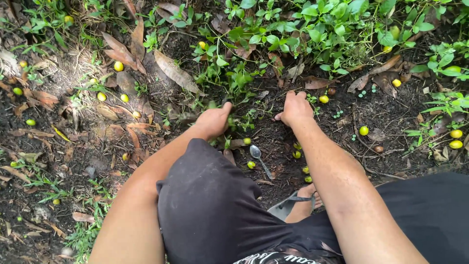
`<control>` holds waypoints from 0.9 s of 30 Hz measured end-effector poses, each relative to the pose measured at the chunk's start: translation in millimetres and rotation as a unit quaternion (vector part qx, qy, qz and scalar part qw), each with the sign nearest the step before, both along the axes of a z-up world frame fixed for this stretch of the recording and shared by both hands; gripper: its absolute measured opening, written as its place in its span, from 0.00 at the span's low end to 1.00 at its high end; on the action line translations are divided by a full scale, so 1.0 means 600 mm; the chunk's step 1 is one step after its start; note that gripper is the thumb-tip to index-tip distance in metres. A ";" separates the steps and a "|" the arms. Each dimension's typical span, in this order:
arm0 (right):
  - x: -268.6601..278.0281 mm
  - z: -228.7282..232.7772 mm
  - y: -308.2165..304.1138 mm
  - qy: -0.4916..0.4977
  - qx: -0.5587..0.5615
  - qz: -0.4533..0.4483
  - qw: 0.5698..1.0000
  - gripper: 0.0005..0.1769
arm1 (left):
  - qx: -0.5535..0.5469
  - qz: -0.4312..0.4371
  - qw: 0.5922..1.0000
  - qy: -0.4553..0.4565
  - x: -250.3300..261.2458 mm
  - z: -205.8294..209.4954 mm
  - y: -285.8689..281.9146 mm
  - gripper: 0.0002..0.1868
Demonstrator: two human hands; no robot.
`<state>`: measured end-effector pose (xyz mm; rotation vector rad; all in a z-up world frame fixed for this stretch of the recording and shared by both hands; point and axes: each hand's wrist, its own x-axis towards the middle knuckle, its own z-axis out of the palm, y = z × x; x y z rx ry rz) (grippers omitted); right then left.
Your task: Pulling weeds and clearing a patch of ground by hand in an outdoor garden.
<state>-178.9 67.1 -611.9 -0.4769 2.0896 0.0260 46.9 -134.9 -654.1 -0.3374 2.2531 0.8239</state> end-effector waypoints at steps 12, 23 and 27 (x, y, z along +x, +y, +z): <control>-0.001 0.007 0.003 0.006 -0.015 0.012 1.000 0.52 | -0.284 0.369 0.884 0.035 0.142 0.132 -0.229 0.19; 0.001 0.013 0.005 0.006 -0.019 0.009 1.000 0.54 | -0.035 -0.057 0.991 0.118 -0.071 0.066 -0.003 0.39; 0.001 -0.005 0.005 0.000 -0.006 0.005 1.000 0.55 | -0.092 -0.172 0.968 0.158 -0.116 0.044 0.056 0.43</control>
